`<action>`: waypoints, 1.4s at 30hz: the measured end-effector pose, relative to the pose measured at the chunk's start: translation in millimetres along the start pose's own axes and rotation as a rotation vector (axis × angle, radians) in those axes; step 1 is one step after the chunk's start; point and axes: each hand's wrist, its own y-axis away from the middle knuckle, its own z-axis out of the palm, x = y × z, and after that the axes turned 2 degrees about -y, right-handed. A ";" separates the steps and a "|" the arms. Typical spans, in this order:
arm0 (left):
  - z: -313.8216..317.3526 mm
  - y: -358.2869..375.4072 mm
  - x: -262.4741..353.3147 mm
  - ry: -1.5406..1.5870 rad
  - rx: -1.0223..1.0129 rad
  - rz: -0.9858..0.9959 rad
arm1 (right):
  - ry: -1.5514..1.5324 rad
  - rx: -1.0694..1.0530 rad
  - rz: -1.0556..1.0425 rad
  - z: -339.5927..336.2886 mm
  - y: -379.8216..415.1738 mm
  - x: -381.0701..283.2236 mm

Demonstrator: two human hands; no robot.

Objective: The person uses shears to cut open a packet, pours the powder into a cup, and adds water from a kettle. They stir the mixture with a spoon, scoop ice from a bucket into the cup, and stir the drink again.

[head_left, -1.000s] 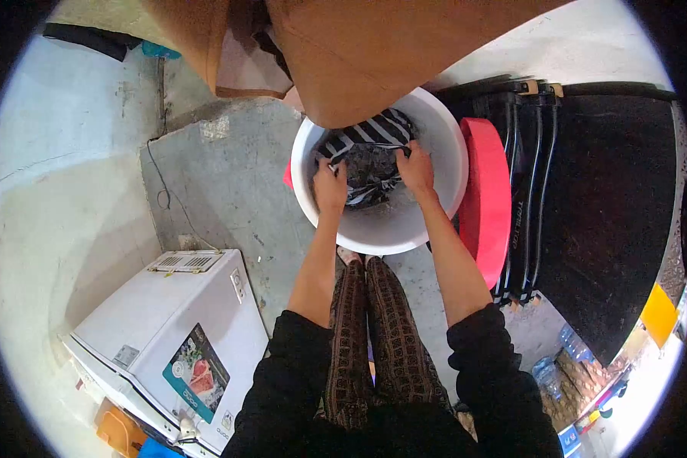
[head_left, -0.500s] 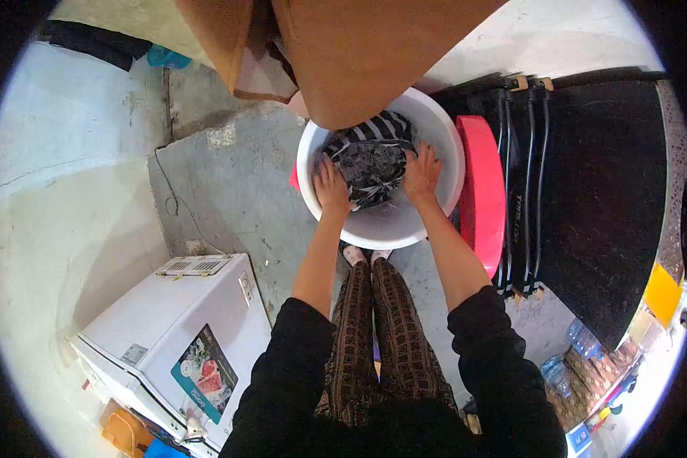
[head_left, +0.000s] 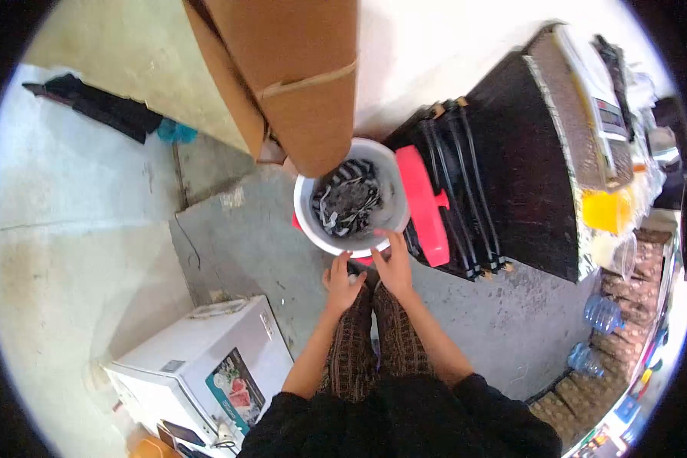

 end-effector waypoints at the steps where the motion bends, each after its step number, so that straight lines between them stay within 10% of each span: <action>1: -5.1 8.0 10.1 -0.008 0.005 0.036 | -0.055 -0.002 0.049 -20.1 12.8 -21.7; 3: -12.7 24.0 28.9 0.436 -0.002 0.172 | -0.109 0.026 0.090 -59.9 42.2 -44.0; 22: 87.3 40.5 413.8 0.599 -0.204 0.944 | 0.076 1.035 -0.007 -443.7 112.3 -21.5; 28: 158.7 44.9 468.7 0.585 -0.059 0.941 | 0.385 0.586 0.404 -488.6 65.3 41.3; 32: 177.7 45.5 480.5 0.650 -0.052 0.855 | 0.044 0.568 0.439 -480.5 59.4 25.6; 42: 142.4 61.5 470.2 0.627 0.031 1.045 | -0.235 0.626 0.002 -467.0 91.2 100.1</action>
